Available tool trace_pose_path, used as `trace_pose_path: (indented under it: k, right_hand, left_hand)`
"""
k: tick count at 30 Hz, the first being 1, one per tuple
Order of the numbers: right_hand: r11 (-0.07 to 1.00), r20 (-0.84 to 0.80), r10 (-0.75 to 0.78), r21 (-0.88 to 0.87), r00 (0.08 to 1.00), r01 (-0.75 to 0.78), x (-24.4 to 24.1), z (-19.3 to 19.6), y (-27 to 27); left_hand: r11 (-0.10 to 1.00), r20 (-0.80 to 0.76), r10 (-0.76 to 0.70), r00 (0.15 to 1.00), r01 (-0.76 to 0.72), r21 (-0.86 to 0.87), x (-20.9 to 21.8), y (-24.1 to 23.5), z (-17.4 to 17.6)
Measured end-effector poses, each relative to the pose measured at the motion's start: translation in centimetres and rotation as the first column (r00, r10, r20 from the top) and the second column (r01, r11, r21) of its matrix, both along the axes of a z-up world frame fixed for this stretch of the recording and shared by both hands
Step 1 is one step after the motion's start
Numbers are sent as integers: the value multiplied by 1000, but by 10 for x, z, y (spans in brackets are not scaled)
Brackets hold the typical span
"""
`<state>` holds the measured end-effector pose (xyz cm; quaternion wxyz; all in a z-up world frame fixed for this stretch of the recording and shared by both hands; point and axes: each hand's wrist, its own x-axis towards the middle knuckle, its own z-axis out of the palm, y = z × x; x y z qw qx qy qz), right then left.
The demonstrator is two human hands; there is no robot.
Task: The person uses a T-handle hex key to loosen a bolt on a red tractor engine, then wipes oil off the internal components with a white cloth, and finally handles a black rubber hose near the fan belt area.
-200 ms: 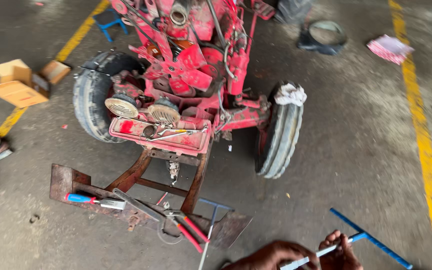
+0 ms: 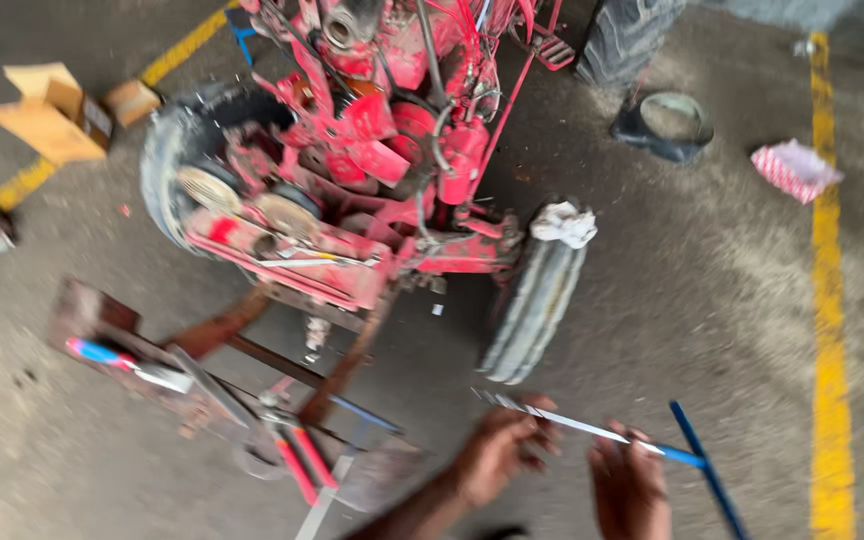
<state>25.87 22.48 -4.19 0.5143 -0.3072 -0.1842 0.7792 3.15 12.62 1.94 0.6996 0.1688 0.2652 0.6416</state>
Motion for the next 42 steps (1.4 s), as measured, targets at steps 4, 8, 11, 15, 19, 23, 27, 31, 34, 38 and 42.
trace_pose_path:
  k: [4,8,11,15,19,23,27,31,34,38,42]
  right_hand:
    - [971,243,174,118,954,-207,-7,56,51]
    - [781,227,500,298,836,-549,-13,92,107]
    - [601,66,757,317,650,-733,-19,116,153]
    - [611,-200,784,78,588,-788,-64,102,205]
    - [626,-186,755,-84,629,-775,-138,61,267]
    - [670,-13,738,134,674,-731,-227,50,344]
    - [674,220,676,199,703,-711,-322,52,411]
    - [557,225,723,367,653,-745,-414,32,448]
    - [479,248,739,460,626,-748,-463,13,467]
    - [415,272,746,523,607,-744,-489,-5,493]
    - [324,314,763,571,565,-754,-505,-6,520]
  left_hand:
    - [932,-24,338,941,-338,-128,23,84,2]
    - [800,11,587,810,-577,-165,-3,134,9]
    - [748,-138,626,767,-641,-173,-52,159,19]
    - [785,-261,572,778,-611,-100,-111,198,40]
    - [823,-434,498,751,-567,-35,-174,263,73]
    - [596,-683,672,287,-757,269,-278,340,82]
    - [286,-712,452,-537,-669,686,-404,387,77]
    - [246,-642,277,-715,-593,767,-501,410,60]
    - [233,-456,169,-874,-414,880,-537,418,41]
    - [117,-553,118,-825,-542,832,-554,432,23]
    - [49,-548,101,-831,-546,837,-550,438,17]
